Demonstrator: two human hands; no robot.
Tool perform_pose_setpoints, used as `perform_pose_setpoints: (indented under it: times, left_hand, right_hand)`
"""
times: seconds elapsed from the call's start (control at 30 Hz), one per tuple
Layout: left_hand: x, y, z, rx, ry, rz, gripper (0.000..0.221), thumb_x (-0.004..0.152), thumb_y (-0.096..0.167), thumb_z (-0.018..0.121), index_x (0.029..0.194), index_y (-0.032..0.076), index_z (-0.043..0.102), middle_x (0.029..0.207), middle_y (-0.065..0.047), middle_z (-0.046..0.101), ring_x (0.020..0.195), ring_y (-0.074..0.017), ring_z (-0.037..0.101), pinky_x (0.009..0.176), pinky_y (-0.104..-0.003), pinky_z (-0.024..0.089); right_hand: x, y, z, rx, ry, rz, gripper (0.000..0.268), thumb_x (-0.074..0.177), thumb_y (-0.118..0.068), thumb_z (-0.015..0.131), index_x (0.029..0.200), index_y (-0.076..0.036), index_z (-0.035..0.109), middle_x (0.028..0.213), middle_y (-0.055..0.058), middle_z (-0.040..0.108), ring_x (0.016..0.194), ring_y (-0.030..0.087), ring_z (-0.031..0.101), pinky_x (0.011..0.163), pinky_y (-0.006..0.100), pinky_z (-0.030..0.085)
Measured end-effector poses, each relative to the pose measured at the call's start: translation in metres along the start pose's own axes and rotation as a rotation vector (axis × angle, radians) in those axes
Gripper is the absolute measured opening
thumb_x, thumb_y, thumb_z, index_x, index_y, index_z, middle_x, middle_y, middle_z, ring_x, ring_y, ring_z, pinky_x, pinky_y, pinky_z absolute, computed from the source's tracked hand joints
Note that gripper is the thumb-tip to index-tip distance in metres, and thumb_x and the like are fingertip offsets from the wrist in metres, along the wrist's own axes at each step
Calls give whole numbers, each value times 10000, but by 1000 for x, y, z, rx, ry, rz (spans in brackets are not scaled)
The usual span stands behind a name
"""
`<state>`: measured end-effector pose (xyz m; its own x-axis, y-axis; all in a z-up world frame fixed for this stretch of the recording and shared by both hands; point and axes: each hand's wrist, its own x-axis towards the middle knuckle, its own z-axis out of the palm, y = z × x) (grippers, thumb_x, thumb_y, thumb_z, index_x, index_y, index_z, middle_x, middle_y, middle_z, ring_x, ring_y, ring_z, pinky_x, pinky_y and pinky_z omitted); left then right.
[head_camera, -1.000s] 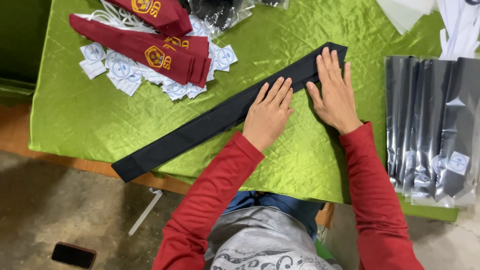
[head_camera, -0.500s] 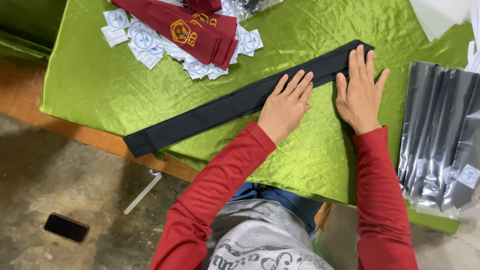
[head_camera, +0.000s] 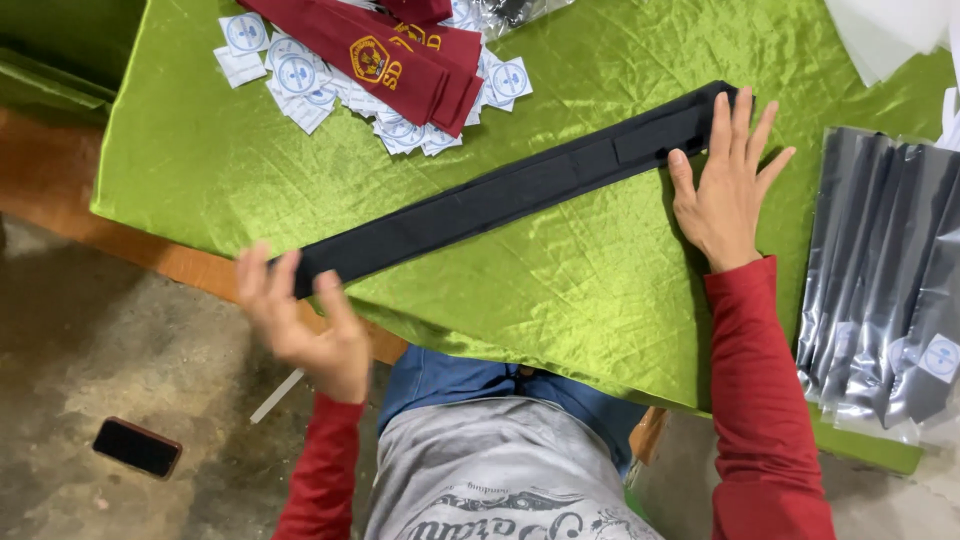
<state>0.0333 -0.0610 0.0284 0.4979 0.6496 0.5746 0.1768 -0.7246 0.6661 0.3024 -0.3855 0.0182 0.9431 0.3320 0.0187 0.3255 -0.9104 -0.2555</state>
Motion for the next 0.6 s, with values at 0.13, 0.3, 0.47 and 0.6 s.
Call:
perform_pose_setpoints:
  times: [0.13, 0.3, 0.47, 0.6]
  left_hand:
    - [-13, -55, -32, -193, 96, -492, 298, 1076, 10, 581, 1364, 1, 502, 1320, -192, 563, 1253, -304, 563, 1070, -374, 506]
    - [-15, -55, -32, -557, -96, -1010, 451, 1011, 169, 627, 1418, 19, 502, 1203, -124, 676, 940, -153, 699, 766, -273, 594]
    - [-16, -63, -28, -593, -21, -977, 344, 947, 65, 732, 1262, 3, 610, 1014, -89, 682, 751, -139, 676, 677, -236, 611]
    - [-14, -62, -28, -565, -55, -937, 322, 955, 73, 728, 1249, 7, 615, 1014, -88, 687, 751, -135, 680, 668, -242, 605]
  right_hand:
    - [3, 4, 8, -38, 95, -102, 775, 1144, -600, 254, 1732, -114, 114, 1746, 113, -53, 1624, 339, -85, 1282, 673, -97]
    - [6, -1, 9, -15, -23, -256, 692, 1144, -414, 313, 1647, 56, 242, 1715, 201, 113, 1588, 379, 67, 1269, 609, 41]
    - [4, 1, 12, -32, -4, -171, 685, 1160, -406, 326, 1658, 39, 176, 1720, 192, 73, 1598, 366, 44, 1281, 613, 53]
    - [5, 0, 10, -50, -11, -168, 686, 1165, -414, 342, 1676, -4, 139, 1728, 152, 32, 1616, 329, 43, 1296, 594, 40]
